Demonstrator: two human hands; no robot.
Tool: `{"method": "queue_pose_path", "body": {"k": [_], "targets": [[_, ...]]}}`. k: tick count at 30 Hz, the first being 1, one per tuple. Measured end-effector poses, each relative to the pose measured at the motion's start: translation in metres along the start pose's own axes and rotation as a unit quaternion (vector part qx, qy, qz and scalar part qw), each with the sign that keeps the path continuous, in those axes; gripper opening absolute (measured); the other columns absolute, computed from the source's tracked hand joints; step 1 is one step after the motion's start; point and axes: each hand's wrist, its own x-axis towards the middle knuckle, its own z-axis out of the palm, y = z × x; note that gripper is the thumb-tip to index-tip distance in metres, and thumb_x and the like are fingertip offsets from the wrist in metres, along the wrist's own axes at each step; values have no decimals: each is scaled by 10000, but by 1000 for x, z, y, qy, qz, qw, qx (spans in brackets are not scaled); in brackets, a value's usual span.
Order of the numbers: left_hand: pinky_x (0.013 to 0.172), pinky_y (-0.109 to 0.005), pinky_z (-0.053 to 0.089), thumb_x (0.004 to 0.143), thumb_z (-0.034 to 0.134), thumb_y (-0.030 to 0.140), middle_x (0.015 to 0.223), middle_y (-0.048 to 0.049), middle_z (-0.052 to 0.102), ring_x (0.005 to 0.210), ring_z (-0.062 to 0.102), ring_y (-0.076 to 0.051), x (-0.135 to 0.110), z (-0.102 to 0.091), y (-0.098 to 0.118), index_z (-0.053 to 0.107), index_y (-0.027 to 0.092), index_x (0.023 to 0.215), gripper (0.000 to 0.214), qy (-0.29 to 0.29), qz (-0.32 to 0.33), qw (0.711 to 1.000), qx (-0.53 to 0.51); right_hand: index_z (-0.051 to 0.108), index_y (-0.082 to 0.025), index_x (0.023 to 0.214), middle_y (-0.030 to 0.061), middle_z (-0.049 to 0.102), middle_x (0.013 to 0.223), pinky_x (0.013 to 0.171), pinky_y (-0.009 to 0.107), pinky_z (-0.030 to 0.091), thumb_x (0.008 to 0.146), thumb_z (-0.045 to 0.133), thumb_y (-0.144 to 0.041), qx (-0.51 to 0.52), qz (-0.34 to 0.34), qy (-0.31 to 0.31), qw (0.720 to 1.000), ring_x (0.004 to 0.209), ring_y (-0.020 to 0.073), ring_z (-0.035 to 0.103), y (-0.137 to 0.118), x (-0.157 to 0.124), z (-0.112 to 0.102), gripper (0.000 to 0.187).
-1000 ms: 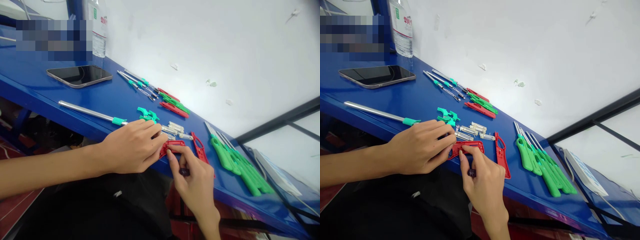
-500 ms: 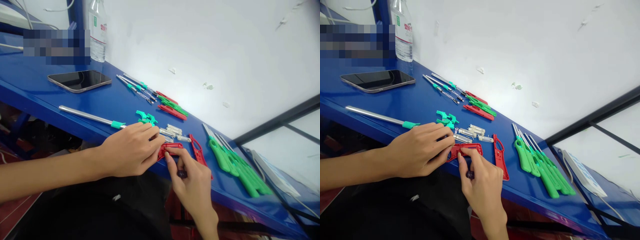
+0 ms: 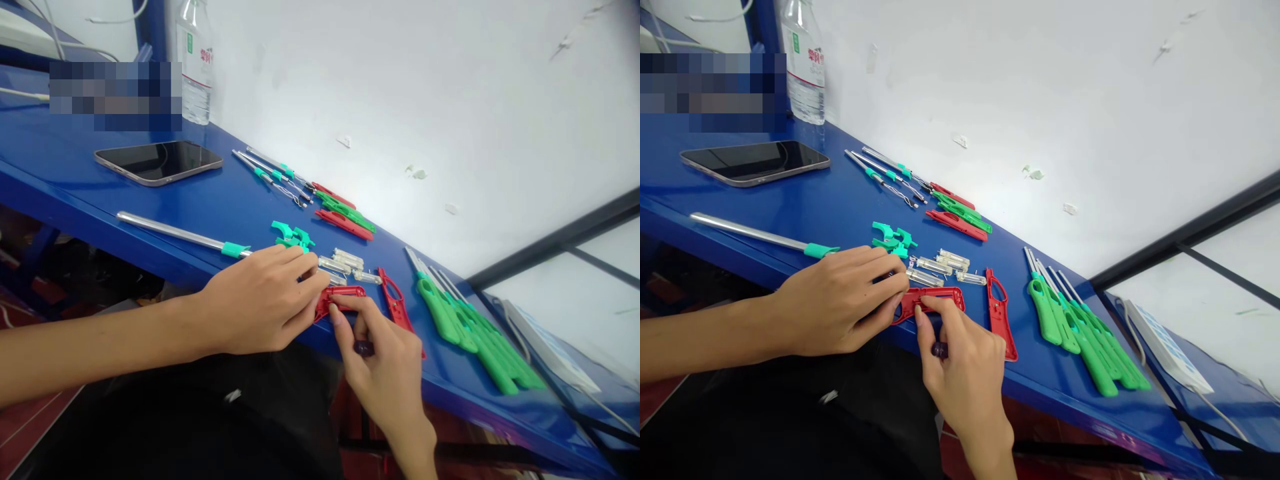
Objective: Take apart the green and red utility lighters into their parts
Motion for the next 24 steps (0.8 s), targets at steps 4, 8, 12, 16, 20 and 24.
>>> {"method": "queue_pose_path", "body": {"k": [4, 8, 12, 16, 20, 24], "targets": [[743, -391, 476, 1058, 455, 173, 900, -76, 658, 788, 599, -233, 1, 0, 0, 653, 165, 916, 244, 1, -1, 1000, -3, 754, -226, 1134, -94, 573, 642, 521, 224, 353, 1085, 665, -254, 2, -1, 0, 1000, 468, 75, 486, 0, -1, 0, 106], [741, -389, 477, 1057, 455, 170, 901, -77, 662, 793, 605, -234, 1, 0, 0, 658, 162, 920, 246, 2, -3, 1000, -9, 755, -231, 1135, -103, 550, 636, 527, 220, 353, 1086, 669, -253, 4, -2, 0, 1000, 467, 70, 477, 0, -1, -1, 102], [737, -390, 477, 1061, 452, 178, 900, -77, 662, 791, 606, -235, 1, 0, 0, 657, 163, 916, 251, 3, -3, 1000, -6, 751, -227, 1136, -106, 552, 642, 526, 219, 347, 1090, 666, -256, 3, -5, 2, 1000, 467, 67, 471, 0, -1, -2, 101], [750, -392, 482, 1067, 449, 184, 901, -72, 660, 802, 613, -238, 1, 0, 1, 655, 169, 916, 256, 3, -7, 1000, -9, 751, -231, 1145, -105, 558, 647, 530, 221, 347, 1090, 666, -259, 1, -1, 0, 1000, 470, 69, 469, 0, -1, -1, 105], [759, -389, 480, 1073, 443, 175, 907, -66, 661, 807, 616, -232, 0, 1, 0, 657, 173, 931, 257, 5, -14, 1000, -15, 761, -240, 1138, -100, 553, 645, 537, 225, 347, 1092, 662, -277, -3, 6, 0, 1000, 473, 76, 471, 1, -2, 0, 116], [767, -391, 474, 1079, 442, 179, 920, -58, 656, 819, 610, -229, 0, 1, 0, 658, 173, 972, 241, 6, -21, 999, -26, 763, -239, 1140, -91, 571, 649, 537, 235, 339, 1098, 651, -284, -5, 6, 0, 1000, 481, 86, 485, 2, -1, 0, 128]]}}
